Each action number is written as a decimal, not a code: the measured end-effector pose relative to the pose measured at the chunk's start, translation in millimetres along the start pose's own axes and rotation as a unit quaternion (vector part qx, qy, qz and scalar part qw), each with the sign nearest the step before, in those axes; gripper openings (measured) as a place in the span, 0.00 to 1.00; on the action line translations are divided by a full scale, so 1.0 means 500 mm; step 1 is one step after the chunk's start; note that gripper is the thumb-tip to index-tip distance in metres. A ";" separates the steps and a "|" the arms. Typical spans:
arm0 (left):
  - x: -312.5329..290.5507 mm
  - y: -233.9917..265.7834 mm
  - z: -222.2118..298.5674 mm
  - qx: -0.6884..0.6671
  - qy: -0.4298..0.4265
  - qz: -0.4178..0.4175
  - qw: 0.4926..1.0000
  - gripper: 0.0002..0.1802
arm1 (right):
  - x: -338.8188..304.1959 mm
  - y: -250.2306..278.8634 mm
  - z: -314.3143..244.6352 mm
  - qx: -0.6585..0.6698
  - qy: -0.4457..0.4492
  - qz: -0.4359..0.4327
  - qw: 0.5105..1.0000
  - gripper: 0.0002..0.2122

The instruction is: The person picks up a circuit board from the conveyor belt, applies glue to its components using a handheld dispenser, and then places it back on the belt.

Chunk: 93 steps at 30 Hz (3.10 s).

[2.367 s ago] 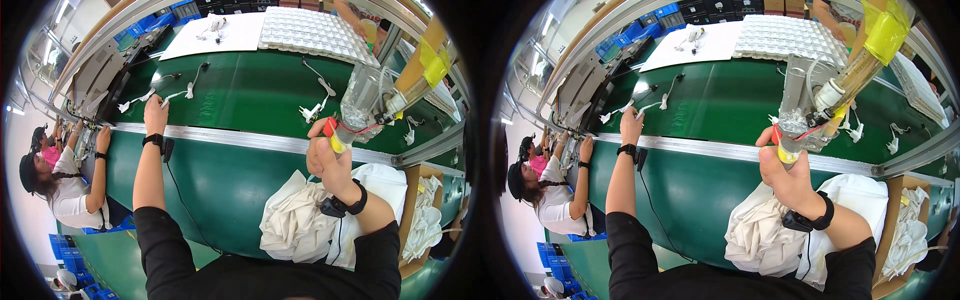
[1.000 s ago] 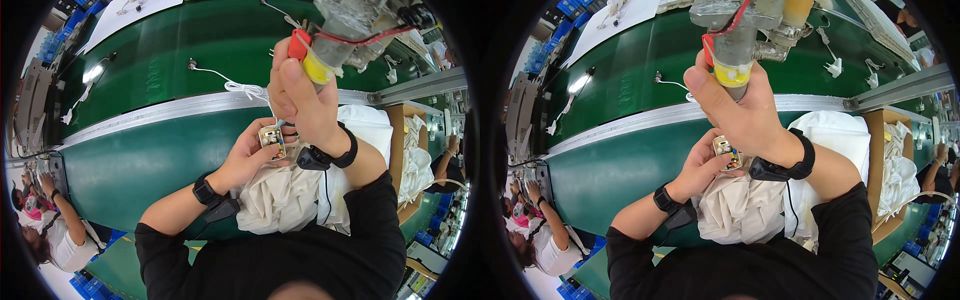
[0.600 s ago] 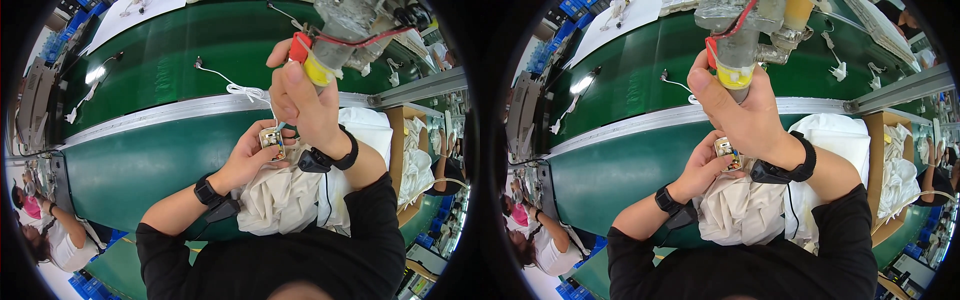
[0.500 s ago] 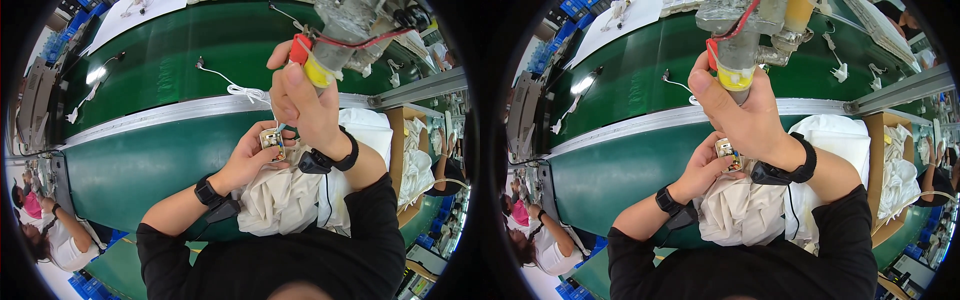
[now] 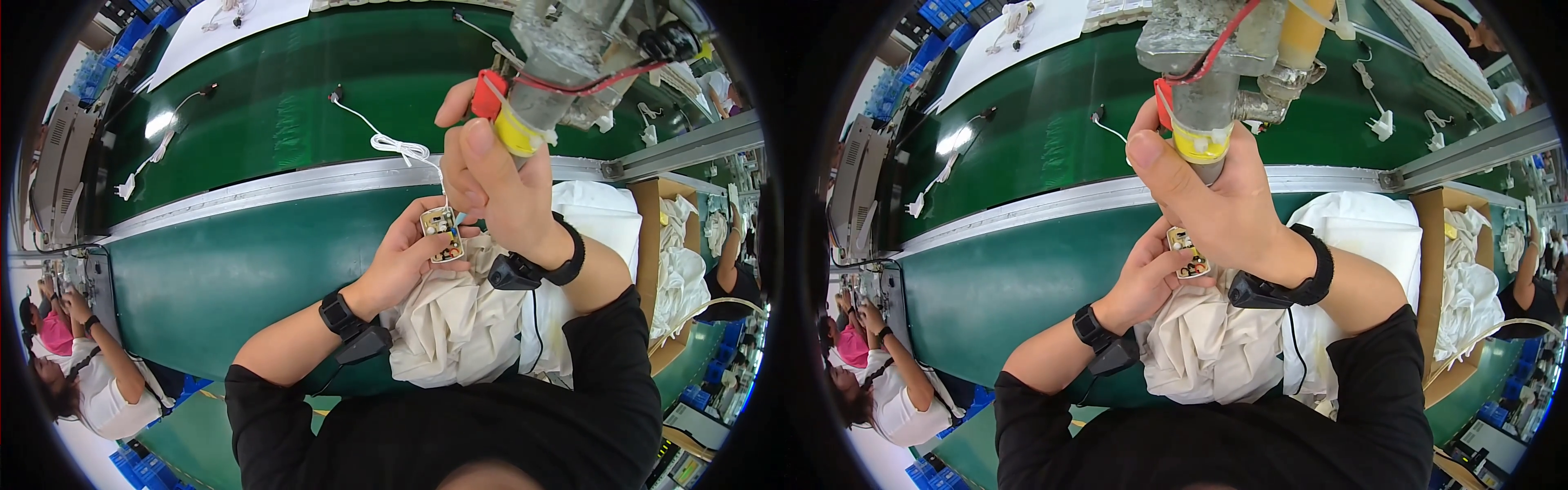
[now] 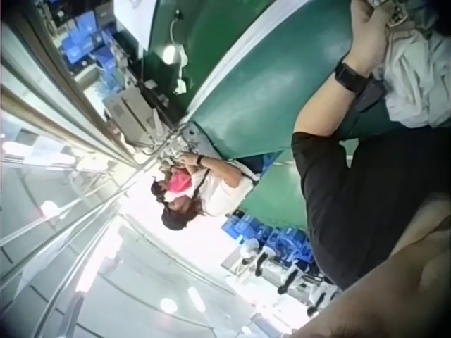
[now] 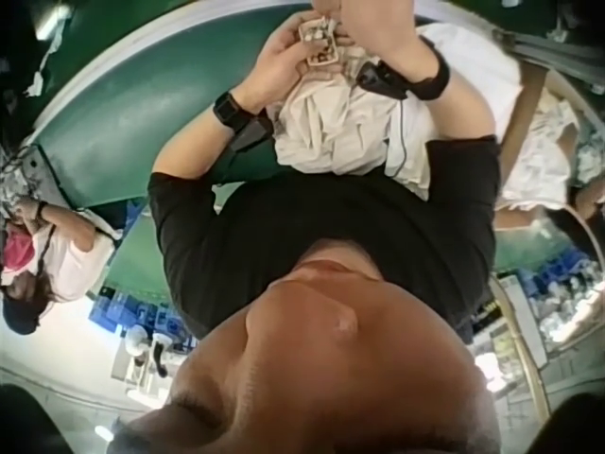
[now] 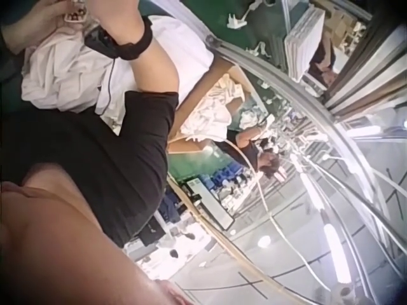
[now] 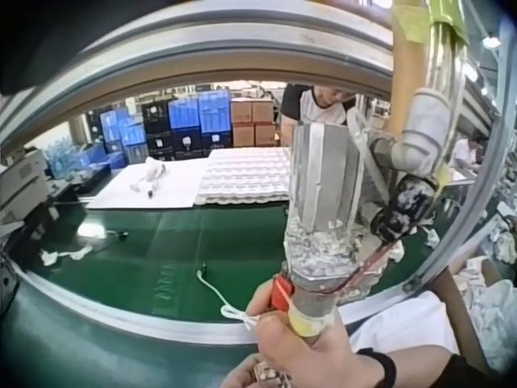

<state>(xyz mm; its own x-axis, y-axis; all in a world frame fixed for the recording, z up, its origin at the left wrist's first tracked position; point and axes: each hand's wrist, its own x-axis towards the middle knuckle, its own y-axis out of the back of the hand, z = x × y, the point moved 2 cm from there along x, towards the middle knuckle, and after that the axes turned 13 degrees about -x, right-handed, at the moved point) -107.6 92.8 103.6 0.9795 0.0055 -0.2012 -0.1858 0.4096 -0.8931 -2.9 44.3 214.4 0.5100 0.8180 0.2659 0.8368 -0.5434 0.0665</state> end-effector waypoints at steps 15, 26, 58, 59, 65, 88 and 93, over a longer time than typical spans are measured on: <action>0.001 -0.002 0.000 0.003 0.001 -0.008 1.000 0.20 | 0.000 0.001 0.003 -0.016 0.025 -0.010 0.999 0.16; 0.000 0.000 0.009 -0.061 -0.009 -0.015 0.998 0.20 | 0.001 -0.003 -0.012 0.006 -0.025 0.003 1.000 0.16; 0.006 -0.002 0.002 -0.169 0.020 -0.060 0.984 0.22 | -0.027 -0.013 0.005 0.038 0.000 -0.062 0.997 0.20; 0.005 -0.003 0.003 -0.169 0.020 -0.061 0.984 0.23 | -0.029 -0.015 0.009 0.048 -0.006 -0.062 0.997 0.20; 0.006 0.003 0.003 -0.163 0.031 -0.080 0.983 0.23 | -0.027 -0.017 0.011 0.073 -0.020 -0.053 0.996 0.20; 0.107 -0.042 0.102 0.150 -0.177 -0.074 0.970 0.24 | -0.042 -0.012 -0.006 0.089 -0.039 -0.062 0.993 0.16; 0.215 0.013 0.173 0.677 -0.365 -0.035 0.638 0.26 | -0.048 -0.018 -0.003 0.067 -0.044 -0.038 0.996 0.15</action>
<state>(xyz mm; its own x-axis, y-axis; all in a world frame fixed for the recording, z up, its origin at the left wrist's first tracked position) 3.2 175.1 110.8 0.8490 0.1641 0.5022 -0.3858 0.8420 0.3771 -22.9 29.3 208.9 0.4553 0.8719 0.1801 0.8894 -0.4546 -0.0474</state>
